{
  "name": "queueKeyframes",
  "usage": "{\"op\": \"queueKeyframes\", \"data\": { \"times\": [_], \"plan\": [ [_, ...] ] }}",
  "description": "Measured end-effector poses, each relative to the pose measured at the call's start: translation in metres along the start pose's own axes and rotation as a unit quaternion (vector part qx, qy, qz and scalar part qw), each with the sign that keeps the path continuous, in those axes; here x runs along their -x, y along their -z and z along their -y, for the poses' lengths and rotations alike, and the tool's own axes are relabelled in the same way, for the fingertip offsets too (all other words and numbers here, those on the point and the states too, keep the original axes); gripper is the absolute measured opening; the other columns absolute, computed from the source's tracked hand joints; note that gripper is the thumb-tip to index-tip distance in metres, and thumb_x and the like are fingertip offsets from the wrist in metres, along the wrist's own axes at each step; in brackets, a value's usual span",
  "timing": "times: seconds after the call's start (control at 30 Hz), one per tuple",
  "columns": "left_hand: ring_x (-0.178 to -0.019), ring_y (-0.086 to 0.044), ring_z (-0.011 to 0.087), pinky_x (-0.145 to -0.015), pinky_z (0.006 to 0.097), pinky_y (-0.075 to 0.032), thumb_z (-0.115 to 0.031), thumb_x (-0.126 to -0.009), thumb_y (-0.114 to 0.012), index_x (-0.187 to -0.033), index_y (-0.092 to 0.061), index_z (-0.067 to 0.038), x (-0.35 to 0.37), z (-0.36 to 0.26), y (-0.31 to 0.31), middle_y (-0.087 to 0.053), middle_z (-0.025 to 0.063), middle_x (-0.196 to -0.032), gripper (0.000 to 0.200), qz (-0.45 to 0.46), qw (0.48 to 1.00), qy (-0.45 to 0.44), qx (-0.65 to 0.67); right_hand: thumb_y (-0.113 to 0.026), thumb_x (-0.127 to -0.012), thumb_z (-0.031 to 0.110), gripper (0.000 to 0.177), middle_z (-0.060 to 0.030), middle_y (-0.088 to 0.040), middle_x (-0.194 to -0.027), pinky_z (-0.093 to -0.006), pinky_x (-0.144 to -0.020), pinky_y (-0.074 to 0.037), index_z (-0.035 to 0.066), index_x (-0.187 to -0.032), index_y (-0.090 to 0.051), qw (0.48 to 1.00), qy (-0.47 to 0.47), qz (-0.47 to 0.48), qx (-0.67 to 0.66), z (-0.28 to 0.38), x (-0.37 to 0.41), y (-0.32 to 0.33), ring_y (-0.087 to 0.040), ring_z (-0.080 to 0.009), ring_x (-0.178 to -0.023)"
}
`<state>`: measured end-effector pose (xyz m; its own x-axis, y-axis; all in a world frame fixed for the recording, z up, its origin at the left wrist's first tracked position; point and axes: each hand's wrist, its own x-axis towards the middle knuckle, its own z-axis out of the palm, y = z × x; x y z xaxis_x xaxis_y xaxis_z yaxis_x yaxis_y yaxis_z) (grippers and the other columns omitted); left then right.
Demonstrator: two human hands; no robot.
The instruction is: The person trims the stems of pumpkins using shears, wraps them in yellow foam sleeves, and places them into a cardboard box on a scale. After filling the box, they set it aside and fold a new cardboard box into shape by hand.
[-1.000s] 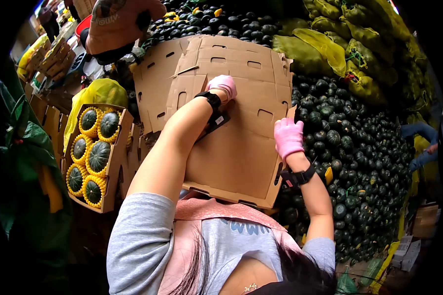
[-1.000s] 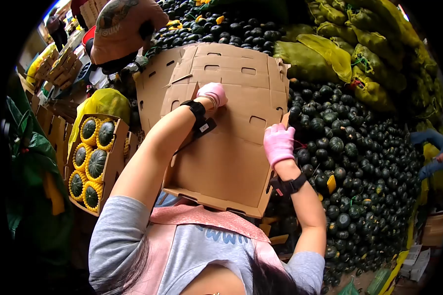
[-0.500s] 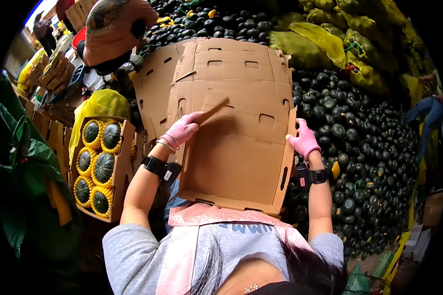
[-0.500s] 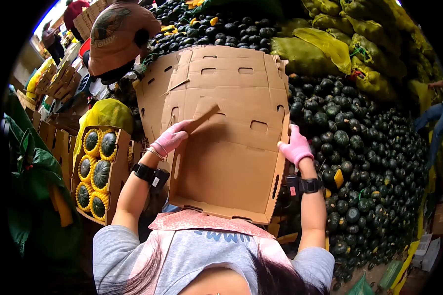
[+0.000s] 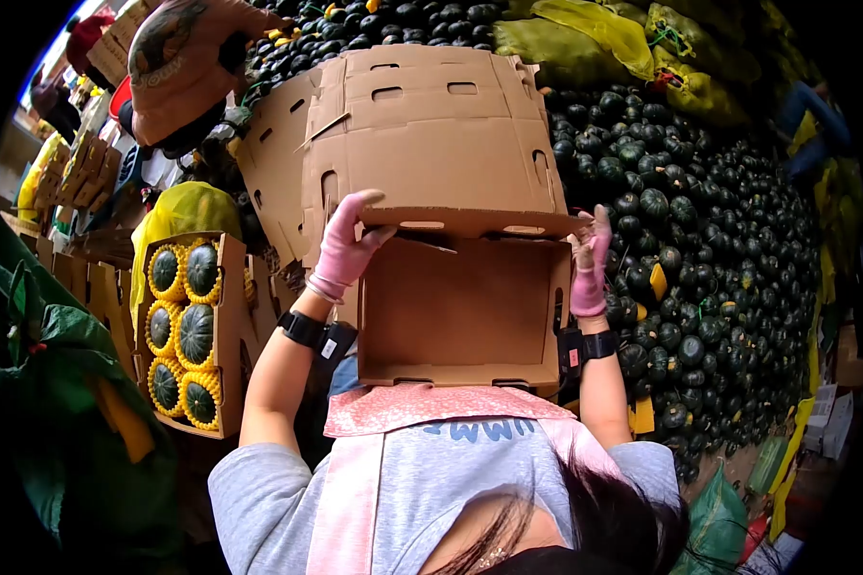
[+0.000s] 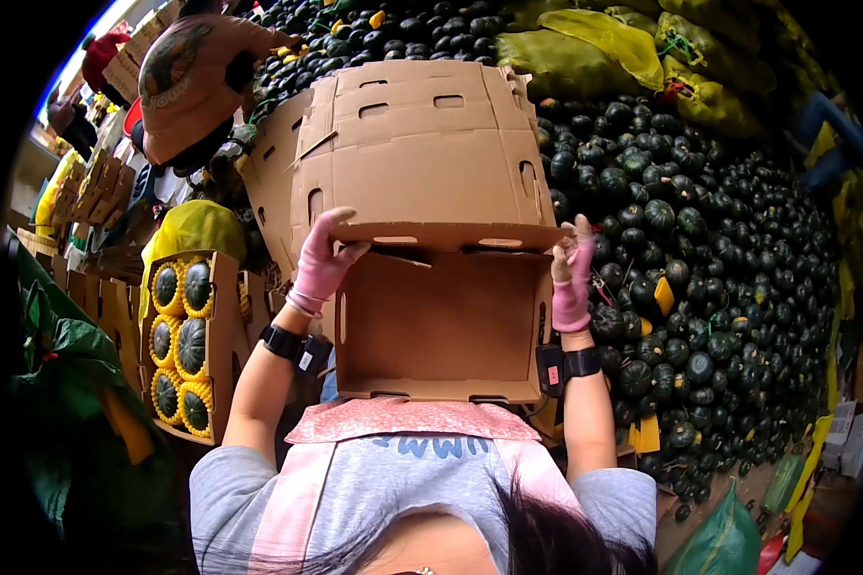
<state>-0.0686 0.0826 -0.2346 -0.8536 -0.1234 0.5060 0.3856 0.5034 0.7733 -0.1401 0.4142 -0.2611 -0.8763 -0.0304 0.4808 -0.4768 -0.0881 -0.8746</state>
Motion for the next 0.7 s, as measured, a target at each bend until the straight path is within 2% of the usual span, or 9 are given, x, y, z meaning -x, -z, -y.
{"op": "queueKeyframes", "data": {
  "times": [0.1, 0.2, 0.27, 0.33, 0.4, 0.53, 0.6, 0.67, 0.7],
  "plan": [
    [-0.108, -0.052, 0.0242, -0.095, 0.0356, -0.041, -0.017, -0.077, -0.074, -0.109, -0.061, -0.004, 0.000, -0.010, 0.033, -0.056, 0.0109, -0.112, 0.037, 0.244, 0.964, 0.046, 0.099, -0.030, -0.097, 0.047, 0.053, -0.0128, -0.053, -0.121, -0.0360, -0.104, -0.027, 0.003, -0.100, -0.059, 0.952, -0.124, 0.189, -0.205, 0.001, 0.002, 0.032, -0.046, -0.0257, -0.117],
    [-0.120, -0.043, 0.0296, -0.103, 0.0411, -0.032, -0.051, -0.080, -0.063, -0.102, -0.065, -0.001, -0.008, -0.008, 0.047, -0.052, 0.0194, -0.123, 0.054, 0.336, 0.916, 0.061, 0.211, -0.064, -0.080, 0.026, 0.026, -0.0119, -0.055, -0.110, -0.0346, -0.099, -0.035, 0.004, -0.091, -0.058, 0.909, -0.117, 0.399, 0.022, 0.002, -0.029, 0.054, -0.050, -0.0249, -0.107],
    [-0.102, -0.058, 0.0288, -0.086, 0.0390, -0.046, -0.045, -0.073, -0.073, -0.109, -0.059, -0.001, -0.034, -0.027, 0.042, -0.060, 0.0147, -0.107, 0.059, 0.415, 0.887, 0.202, 0.013, -0.079, -0.063, 0.031, 0.057, -0.0138, -0.052, -0.111, -0.0332, -0.090, -0.043, 0.005, -0.106, -0.053, 0.837, -0.067, 0.458, 0.291, 0.036, -0.055, 0.013, -0.052, -0.0255, -0.104],
    [-0.086, -0.063, 0.0310, -0.071, 0.0406, -0.051, -0.037, -0.069, -0.076, -0.107, -0.056, -0.004, -0.041, -0.019, 0.015, -0.063, 0.0144, -0.095, 0.054, 0.419, 0.875, -0.054, -0.237, -0.079, -0.061, 0.040, 0.067, -0.0149, -0.054, -0.112, -0.0376, -0.086, -0.047, 0.007, -0.112, -0.051, 0.729, -0.003, 0.502, 0.464, 0.042, -0.058, -0.021, -0.055, -0.0297, -0.105],
    [-0.082, -0.063, 0.0332, -0.067, 0.0419, -0.051, -0.033, -0.067, -0.076, -0.105, -0.054, -0.009, -0.057, -0.030, -0.014, -0.063, 0.0150, -0.093, 0.050, 0.505, 0.777, -0.026, -0.375, -0.076, -0.064, 0.044, 0.060, -0.0147, -0.059, -0.106, -0.0402, -0.082, -0.049, 0.008, -0.107, -0.054, 0.604, 0.014, 0.563, 0.564, 0.041, -0.060, -0.053, -0.059, -0.0316, -0.099],
    [-0.080, -0.063, 0.0325, -0.065, 0.0417, -0.051, -0.031, -0.067, -0.075, -0.105, -0.051, -0.012, -0.058, -0.034, -0.046, -0.064, 0.0114, -0.091, 0.049, 0.475, 0.735, -0.023, -0.482, -0.067, -0.074, 0.025, 0.019, -0.0052, -0.060, -0.074, -0.0373, -0.064, -0.048, 0.012, -0.083, -0.057, 0.649, 0.227, 0.453, 0.567, 0.009, -0.057, -0.030, -0.062, -0.0240, -0.074],
    [-0.084, -0.063, 0.0325, -0.069, 0.0416, -0.051, -0.033, -0.072, -0.072, -0.113, -0.050, -0.012, -0.053, -0.040, -0.045, -0.064, 0.0109, -0.093, 0.051, 0.442, 0.811, -0.043, -0.382, -0.067, -0.072, 0.019, 0.016, -0.0047, -0.060, -0.073, -0.0373, -0.062, -0.047, 0.013, -0.082, -0.057, 0.672, 0.249, 0.444, 0.537, 0.013, -0.057, -0.002, -0.062, -0.0231, -0.072],
    [-0.099, -0.058, 0.0328, -0.081, 0.0408, -0.048, -0.040, -0.080, -0.065, -0.124, -0.048, -0.012, -0.046, -0.025, -0.030, -0.060, 0.0152, -0.104, 0.055, 0.253, 0.967, -0.011, -0.014, -0.067, -0.072, 0.018, 0.025, -0.0081, -0.062, -0.081, -0.0398, -0.067, -0.049, 0.014, -0.096, -0.061, 0.734, 0.130, 0.427, 0.511, 0.018, -0.057, 0.056, -0.061, -0.0291, -0.077],
    [-0.099, -0.057, 0.0329, -0.082, 0.0413, -0.048, -0.039, -0.079, -0.066, -0.123, -0.050, -0.011, -0.043, -0.010, -0.019, -0.059, 0.0158, -0.106, 0.054, 0.176, 0.973, -0.014, -0.148, -0.065, -0.073, 0.016, 0.029, -0.0107, -0.064, -0.087, -0.0399, -0.070, -0.050, 0.013, -0.102, -0.062, 0.755, 0.071, 0.403, 0.512, 0.022, -0.054, 0.100, -0.062, -0.0315, -0.081]
  ]
}}
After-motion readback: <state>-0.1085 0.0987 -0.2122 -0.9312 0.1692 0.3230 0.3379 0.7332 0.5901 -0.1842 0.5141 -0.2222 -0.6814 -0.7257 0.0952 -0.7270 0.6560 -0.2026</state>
